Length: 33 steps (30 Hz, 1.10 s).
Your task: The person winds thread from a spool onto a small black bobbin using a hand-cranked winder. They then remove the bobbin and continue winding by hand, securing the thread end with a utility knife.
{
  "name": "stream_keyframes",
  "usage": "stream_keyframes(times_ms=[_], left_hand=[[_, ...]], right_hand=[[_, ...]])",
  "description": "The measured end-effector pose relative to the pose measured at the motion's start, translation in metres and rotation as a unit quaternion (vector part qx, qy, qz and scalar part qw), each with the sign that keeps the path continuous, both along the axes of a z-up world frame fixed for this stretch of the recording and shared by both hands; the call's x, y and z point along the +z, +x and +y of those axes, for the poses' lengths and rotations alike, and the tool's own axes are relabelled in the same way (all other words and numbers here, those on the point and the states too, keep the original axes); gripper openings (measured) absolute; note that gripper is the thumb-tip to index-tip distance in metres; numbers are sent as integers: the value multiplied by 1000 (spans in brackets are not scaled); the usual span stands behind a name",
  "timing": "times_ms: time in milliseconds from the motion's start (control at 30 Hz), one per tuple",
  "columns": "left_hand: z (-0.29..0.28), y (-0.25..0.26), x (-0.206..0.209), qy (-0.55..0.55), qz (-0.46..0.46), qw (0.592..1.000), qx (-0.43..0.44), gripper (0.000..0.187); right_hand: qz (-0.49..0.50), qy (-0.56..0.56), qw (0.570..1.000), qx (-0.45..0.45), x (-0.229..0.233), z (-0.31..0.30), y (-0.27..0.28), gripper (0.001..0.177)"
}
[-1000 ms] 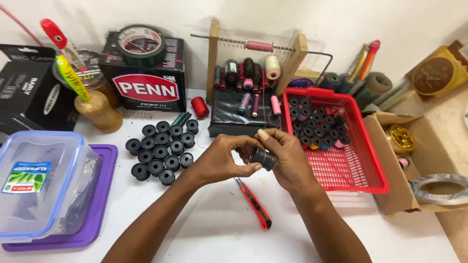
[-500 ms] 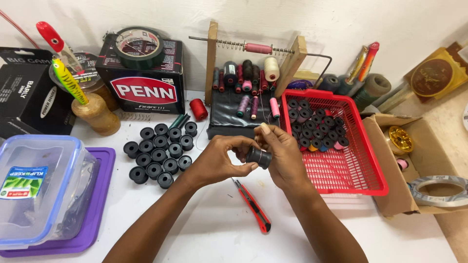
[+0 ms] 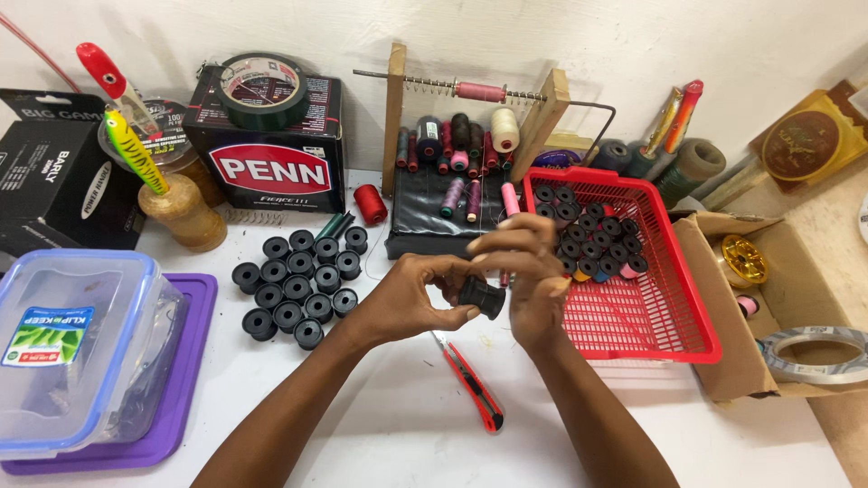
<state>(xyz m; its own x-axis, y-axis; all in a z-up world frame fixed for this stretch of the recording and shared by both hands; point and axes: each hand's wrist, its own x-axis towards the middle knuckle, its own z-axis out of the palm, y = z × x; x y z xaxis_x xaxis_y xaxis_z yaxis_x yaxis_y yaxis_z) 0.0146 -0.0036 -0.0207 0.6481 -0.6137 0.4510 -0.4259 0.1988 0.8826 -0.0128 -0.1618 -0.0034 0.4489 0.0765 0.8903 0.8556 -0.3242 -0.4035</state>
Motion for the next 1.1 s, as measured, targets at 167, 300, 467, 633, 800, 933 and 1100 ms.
stream_keyframes(times_ms=[167, 300, 467, 633, 800, 933, 1100], left_hand=[[-4, 5, -17, 0, 16, 1000, -1, 19], [-5, 6, -19, 1, 30, 999, -10, 17], [-5, 5, -21, -6, 57, 998, -34, 16], [-8, 4, -24, -17, 72, 996, -41, 20], [-13, 8, -45, 24, 111, 992, -56, 25], [-5, -6, -26, 18, 103, 994, -13, 18], [-1, -20, -25, 33, 39, 992, 114, 48]], right_hand=[[22, -20, 998, 61, -8, 6, 9, 86], [28, -10, 995, 97, -1, 13, 8, 82], [30, -23, 994, 99, -5, 12, 11, 79], [36, -33, 991, 124, -6, 10, 9, 75], [33, -69, 993, 95, -11, 8, 9, 73], [65, -55, 994, 70, -24, 7, 4, 80], [198, 210, 956, -49, -62, 14, -23, 52]])
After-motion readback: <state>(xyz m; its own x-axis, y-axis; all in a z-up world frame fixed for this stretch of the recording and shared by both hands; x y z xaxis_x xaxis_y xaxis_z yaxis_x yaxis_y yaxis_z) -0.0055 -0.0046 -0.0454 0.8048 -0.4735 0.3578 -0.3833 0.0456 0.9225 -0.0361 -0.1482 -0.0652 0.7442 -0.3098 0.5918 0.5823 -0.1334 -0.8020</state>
